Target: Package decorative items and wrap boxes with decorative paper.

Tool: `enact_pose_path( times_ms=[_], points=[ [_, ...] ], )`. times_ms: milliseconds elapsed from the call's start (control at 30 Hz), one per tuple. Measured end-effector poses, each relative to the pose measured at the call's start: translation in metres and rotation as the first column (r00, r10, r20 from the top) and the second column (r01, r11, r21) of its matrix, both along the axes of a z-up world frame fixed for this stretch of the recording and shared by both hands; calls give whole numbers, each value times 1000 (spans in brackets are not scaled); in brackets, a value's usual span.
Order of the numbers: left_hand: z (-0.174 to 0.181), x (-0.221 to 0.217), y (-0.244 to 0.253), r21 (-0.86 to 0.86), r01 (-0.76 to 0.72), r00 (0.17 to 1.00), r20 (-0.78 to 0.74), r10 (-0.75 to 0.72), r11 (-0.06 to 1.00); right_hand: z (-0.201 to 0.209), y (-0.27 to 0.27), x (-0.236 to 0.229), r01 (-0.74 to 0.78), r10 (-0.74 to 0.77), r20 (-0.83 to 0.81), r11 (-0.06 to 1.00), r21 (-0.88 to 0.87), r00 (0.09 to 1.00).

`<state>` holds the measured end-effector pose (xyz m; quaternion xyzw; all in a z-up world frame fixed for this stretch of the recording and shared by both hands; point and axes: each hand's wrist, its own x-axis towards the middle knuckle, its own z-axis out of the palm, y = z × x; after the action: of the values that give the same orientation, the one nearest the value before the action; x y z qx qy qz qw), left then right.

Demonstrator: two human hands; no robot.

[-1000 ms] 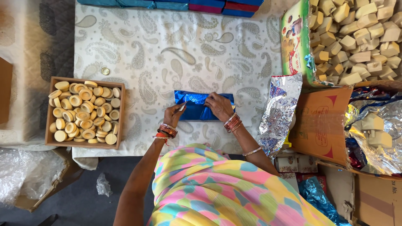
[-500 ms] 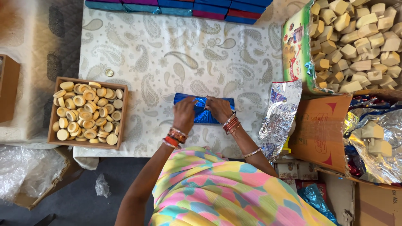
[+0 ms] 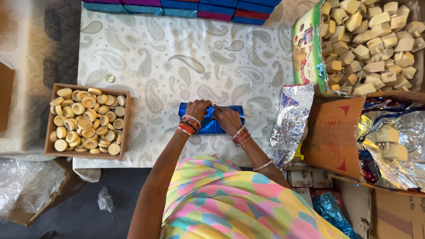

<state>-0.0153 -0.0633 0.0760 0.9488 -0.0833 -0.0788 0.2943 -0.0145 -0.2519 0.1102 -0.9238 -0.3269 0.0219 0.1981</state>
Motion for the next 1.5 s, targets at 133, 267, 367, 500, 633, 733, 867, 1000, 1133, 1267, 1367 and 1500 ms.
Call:
enact_pose_path(
  times_ms=[133, 267, 367, 500, 633, 733, 867, 1000, 1133, 1267, 1367, 1500],
  points=[
    [13, 7, -9, 26, -26, 999, 30, 25, 999, -1, -3, -4, -19, 19, 9, 1000, -11, 1000],
    [-3, 5, -14, 200, 39, 997, 58, -52, 979, 2, -2, -10, 6, -9, 72, 999, 41, 997],
    [-8, 0, -15, 220, 30, 992, 115, -57, 975, 2, -3, -15, 25, -34, 90, 995, 95, 995],
    [2, -2, -14, 143, 8, 986, 165, -32, 990, 4, -4, -15, 60, -58, -22, 992, 114, 998],
    [20, 3, -10, 146, 42, 996, 69, -52, 988, 12, 1, -8, -28, 8, 169, 992, 119, 986],
    [16, 9, -10, 91, 8, 999, -33, -5, 996, 2, 0, -5, -60, 32, 180, 987, 152, 983],
    [-24, 16, -7, 121, -4, 996, -91, 16, 993, -17, -5, -4, -67, 50, 78, 972, 227, 996],
    [-38, 28, 3, 19, -29, 963, -268, 33, 999, -18, -3, -3, -79, 60, 97, 976, 202, 993],
    [3, 34, 4, -16, 11, 918, -396, -16, 1000, -18, -2, -5, -31, 23, 40, 976, 216, 999],
    [17, 21, -3, 58, 103, 946, -315, -80, 993, -14, -2, -4, -75, 49, 131, 976, 203, 990],
    [-7, 13, -11, 123, 56, 987, -154, -37, 991, -19, -5, -3, -65, 38, 117, 970, 233, 992],
    [-22, 15, -6, 111, -3, 994, -105, 15, 994, -20, -3, 6, 72, -39, -170, 979, 192, 985]
  ],
)
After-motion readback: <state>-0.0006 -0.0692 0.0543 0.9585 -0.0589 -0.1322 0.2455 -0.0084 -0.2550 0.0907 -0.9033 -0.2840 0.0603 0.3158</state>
